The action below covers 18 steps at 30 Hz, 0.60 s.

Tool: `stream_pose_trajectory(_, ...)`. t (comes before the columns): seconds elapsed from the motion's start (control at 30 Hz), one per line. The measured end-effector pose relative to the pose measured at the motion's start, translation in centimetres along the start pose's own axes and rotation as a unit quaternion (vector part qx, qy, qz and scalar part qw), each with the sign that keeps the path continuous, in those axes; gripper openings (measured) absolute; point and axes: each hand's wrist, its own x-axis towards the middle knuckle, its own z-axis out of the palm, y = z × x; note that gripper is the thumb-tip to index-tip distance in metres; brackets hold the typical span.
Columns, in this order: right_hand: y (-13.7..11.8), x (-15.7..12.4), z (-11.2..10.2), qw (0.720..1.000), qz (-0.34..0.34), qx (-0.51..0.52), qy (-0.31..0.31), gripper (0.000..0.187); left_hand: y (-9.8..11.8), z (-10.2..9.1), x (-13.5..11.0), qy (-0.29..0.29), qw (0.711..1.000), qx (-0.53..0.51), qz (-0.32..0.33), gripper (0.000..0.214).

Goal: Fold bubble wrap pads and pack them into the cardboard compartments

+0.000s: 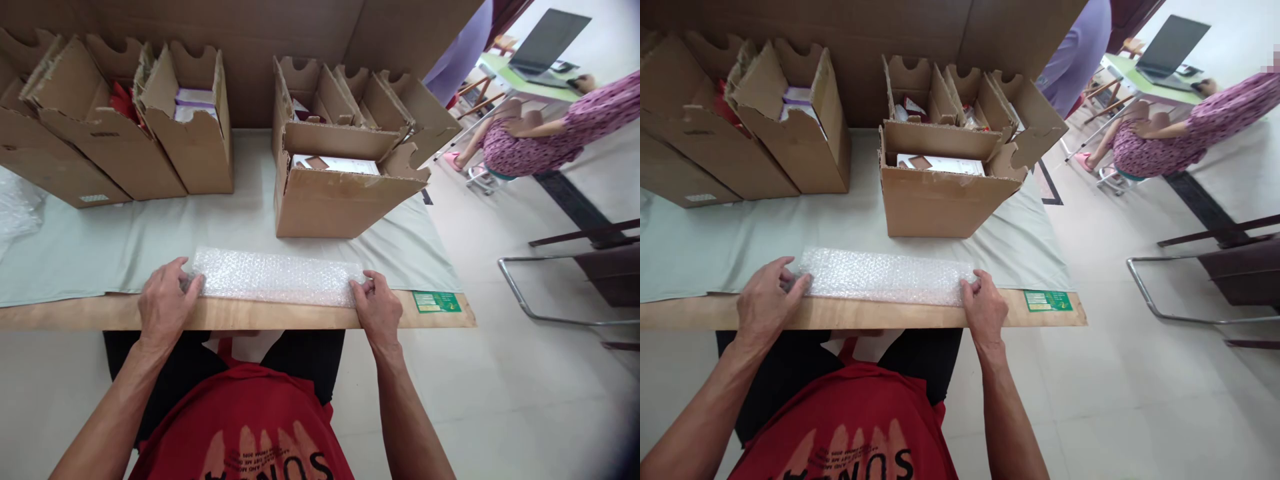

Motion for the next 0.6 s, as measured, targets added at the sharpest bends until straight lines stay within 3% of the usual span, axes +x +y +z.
stream_pose_trajectory(0.07,-0.1,-0.1,0.0,1.000,0.002,0.003,-0.003,0.049,1.5,-0.2,-0.6,0.057,0.998,0.000,0.039,0.052)
stream_pose_trajectory(0.13,0.0,-0.1,0.1,1.000,0.002,0.003,-0.004,0.048,4.0,0.1,-1.7,0.069,0.991,-0.014,0.117,0.050)
stream_pose_trajectory(0.23,0.5,0.0,0.1,1.000,-0.004,-0.006,-0.002,0.046,8.3,1.6,-3.6,-0.046,0.959,-0.032,0.278,0.049)
stream_pose_trajectory(0.3,0.8,0.0,-0.4,0.999,-0.030,-0.017,0.014,0.044,10.0,3.0,-4.5,-0.126,0.938,-0.020,0.323,0.054)
stream_pose_trajectory(0.4,-0.4,-0.3,-1.4,0.990,-0.113,-0.024,0.075,0.037,10.5,4.5,-5.2,-0.174,0.926,0.005,0.334,0.062)
stream_pose_trajectory(0.47,-2.8,-1.0,-1.5,0.978,-0.185,0.000,0.092,0.031,10.1,4.7,-5.3,-0.176,0.924,0.014,0.338,0.065)
stream_pose_trajectory(0.53,-6.0,-1.9,-1.0,0.964,-0.258,0.037,0.045,0.027,9.8,4.6,-5.2,-0.174,0.924,0.021,0.340,0.065)
stream_pose_trajectory(0.6,-8.5,-2.7,0.1,0.946,-0.317,0.045,-0.048,0.028,9.7,4.4,-5.2,-0.175,0.923,0.026,0.340,0.064)
